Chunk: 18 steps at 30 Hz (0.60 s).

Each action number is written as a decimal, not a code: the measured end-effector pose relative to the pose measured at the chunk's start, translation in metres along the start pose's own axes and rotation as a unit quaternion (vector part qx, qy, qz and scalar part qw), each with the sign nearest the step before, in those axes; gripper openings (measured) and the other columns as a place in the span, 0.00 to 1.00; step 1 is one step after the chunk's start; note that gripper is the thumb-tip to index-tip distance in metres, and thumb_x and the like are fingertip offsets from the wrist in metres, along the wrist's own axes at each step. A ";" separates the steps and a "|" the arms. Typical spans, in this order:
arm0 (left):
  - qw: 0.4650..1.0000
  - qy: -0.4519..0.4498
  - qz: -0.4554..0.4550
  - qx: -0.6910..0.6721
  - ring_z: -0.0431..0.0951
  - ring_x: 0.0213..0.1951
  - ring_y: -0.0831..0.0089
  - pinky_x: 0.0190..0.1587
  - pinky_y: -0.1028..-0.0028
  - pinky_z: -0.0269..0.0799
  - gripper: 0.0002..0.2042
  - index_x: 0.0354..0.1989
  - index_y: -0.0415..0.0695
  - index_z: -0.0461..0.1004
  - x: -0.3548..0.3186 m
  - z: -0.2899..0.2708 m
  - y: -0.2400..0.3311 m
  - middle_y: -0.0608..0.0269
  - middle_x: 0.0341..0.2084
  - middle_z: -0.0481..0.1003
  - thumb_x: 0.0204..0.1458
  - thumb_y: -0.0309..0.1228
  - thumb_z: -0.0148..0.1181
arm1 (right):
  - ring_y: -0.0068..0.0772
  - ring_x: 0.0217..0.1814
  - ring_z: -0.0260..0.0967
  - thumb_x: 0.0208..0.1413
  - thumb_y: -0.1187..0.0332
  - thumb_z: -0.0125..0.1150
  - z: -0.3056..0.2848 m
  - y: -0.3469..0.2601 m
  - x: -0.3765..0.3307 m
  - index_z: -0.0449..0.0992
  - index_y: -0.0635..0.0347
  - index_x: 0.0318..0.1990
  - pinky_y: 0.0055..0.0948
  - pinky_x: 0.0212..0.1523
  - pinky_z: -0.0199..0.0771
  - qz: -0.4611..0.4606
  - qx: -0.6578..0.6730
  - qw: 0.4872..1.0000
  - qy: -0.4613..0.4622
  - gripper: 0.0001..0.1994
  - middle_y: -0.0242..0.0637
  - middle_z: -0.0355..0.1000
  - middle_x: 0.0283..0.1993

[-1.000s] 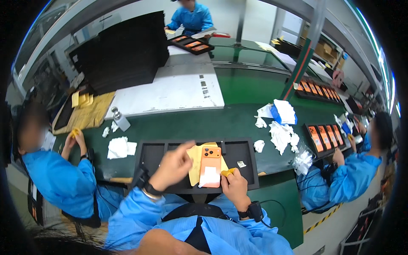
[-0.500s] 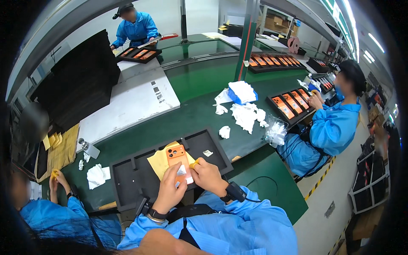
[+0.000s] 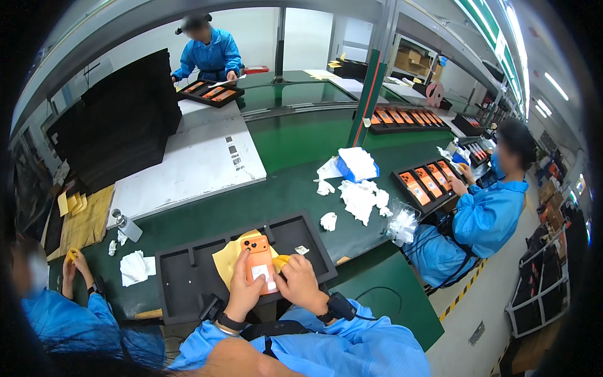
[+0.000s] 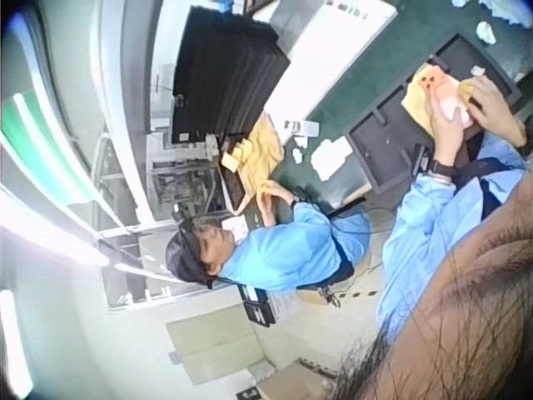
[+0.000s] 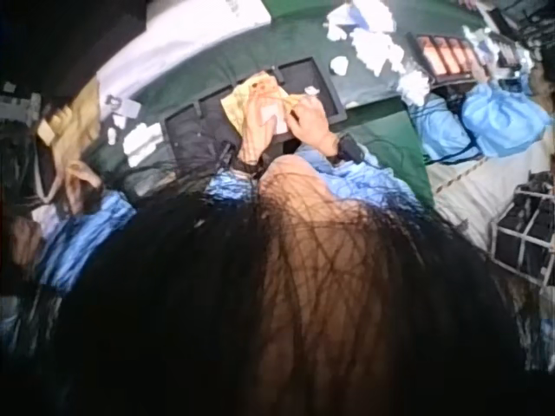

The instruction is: Cleaning and preparing smartphone backs and screens at a factory finishing workstation.

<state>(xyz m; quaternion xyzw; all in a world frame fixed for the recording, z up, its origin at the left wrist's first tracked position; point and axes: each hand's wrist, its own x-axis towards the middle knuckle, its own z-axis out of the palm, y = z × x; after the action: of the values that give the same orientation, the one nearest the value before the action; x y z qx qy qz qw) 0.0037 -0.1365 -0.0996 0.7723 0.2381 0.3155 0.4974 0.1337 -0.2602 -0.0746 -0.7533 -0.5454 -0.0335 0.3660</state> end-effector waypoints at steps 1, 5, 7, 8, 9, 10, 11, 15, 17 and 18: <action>0.998 0.015 -0.010 -0.056 0.62 0.68 0.46 0.69 0.60 0.58 0.37 0.69 0.32 0.56 -0.001 0.002 -0.008 0.37 0.67 0.59 0.47 0.22 0.62 | 0.53 0.56 0.67 0.53 0.64 0.64 0.003 -0.005 0.002 0.78 0.64 0.46 0.48 0.54 0.65 -0.040 -0.011 0.999 -0.001 0.16 0.47 0.73 0.45; 0.956 0.039 -0.058 -0.286 0.65 0.67 0.57 0.67 0.64 0.63 0.34 0.68 0.32 0.56 -0.001 0.007 -0.007 0.43 0.63 0.64 0.49 0.15 0.56 | 0.57 0.68 0.59 0.54 0.62 0.63 0.013 -0.018 -0.002 0.76 0.68 0.52 0.52 0.63 0.57 -0.056 -0.041 0.997 -0.041 0.22 0.53 0.71 0.55; 0.933 0.049 -0.103 -0.342 0.65 0.66 0.59 0.66 0.64 0.64 0.32 0.67 0.32 0.57 0.002 0.002 0.004 0.45 0.62 0.65 0.49 0.14 0.54 | 0.61 0.70 0.57 0.52 0.62 0.64 0.020 -0.017 -0.003 0.73 0.71 0.55 0.54 0.64 0.55 -0.050 -0.046 0.996 -0.056 0.26 0.56 0.70 0.58; 0.905 0.056 -0.147 -0.395 0.66 0.66 0.61 0.65 0.65 0.65 0.31 0.66 0.32 0.57 0.003 -0.002 0.014 0.46 0.61 0.66 0.50 0.13 0.52 | 0.61 0.70 0.57 0.52 0.62 0.64 0.021 -0.018 -0.002 0.73 0.71 0.55 0.54 0.64 0.55 -0.046 -0.041 0.996 -0.064 0.26 0.56 0.70 0.58; 0.917 0.071 -0.136 -0.369 0.67 0.65 0.60 0.67 0.63 0.63 0.29 0.64 0.31 0.59 0.007 -0.005 0.026 0.45 0.61 0.65 0.50 0.12 0.51 | 0.62 0.70 0.56 0.51 0.62 0.64 0.020 -0.016 0.002 0.71 0.72 0.57 0.55 0.65 0.54 -0.018 -0.009 0.998 -0.055 0.28 0.57 0.69 0.59; 0.926 0.076 -0.088 -0.358 0.67 0.63 0.62 0.68 0.63 0.60 0.25 0.62 0.33 0.63 0.006 -0.002 0.006 0.51 0.60 0.67 0.54 0.16 0.56 | 0.64 0.70 0.56 0.51 0.63 0.64 0.020 -0.017 0.006 0.69 0.73 0.59 0.56 0.65 0.53 0.012 0.023 0.998 -0.049 0.30 0.58 0.68 0.59; 0.922 0.076 -0.086 -0.370 0.67 0.64 0.62 0.68 0.63 0.60 0.25 0.62 0.34 0.62 0.008 0.000 -0.002 0.51 0.60 0.67 0.54 0.16 0.57 | 0.68 0.71 0.54 0.50 0.63 0.64 0.019 -0.018 0.008 0.66 0.73 0.60 0.58 0.65 0.52 0.041 0.026 0.998 -0.049 0.32 0.59 0.66 0.61; 0.903 0.089 -0.111 -0.405 0.64 0.65 0.61 0.69 0.63 0.58 0.26 0.63 0.34 0.62 0.011 -0.003 0.003 0.51 0.61 0.66 0.53 0.15 0.56 | 0.69 0.72 0.51 0.52 0.63 0.64 0.023 -0.016 0.014 0.66 0.74 0.60 0.66 0.64 0.48 0.070 -0.011 0.994 -0.078 0.31 0.60 0.65 0.62; 0.903 0.088 -0.123 -0.403 0.64 0.66 0.61 0.69 0.63 0.57 0.26 0.63 0.34 0.61 0.011 -0.004 0.005 0.50 0.61 0.66 0.53 0.15 0.55 | 0.67 0.72 0.53 0.53 0.63 0.64 0.020 -0.017 0.015 0.68 0.72 0.59 0.62 0.65 0.49 0.071 -0.003 0.995 -0.071 0.29 0.59 0.67 0.60; 0.903 0.080 -0.123 -0.404 0.63 0.66 0.61 0.70 0.63 0.57 0.27 0.63 0.34 0.61 0.012 -0.005 0.006 0.50 0.61 0.65 0.53 0.14 0.54 | 0.67 0.72 0.53 0.53 0.63 0.64 0.021 -0.014 0.014 0.68 0.72 0.59 0.62 0.65 0.49 0.072 0.000 0.995 -0.076 0.29 0.59 0.67 0.60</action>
<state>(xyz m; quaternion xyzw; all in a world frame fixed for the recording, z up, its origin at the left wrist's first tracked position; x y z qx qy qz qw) 0.0086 -0.1275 -0.0900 0.4420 0.2223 0.3818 0.7807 0.1204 -0.2350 -0.0760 -0.7909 -0.5161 0.0501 0.3250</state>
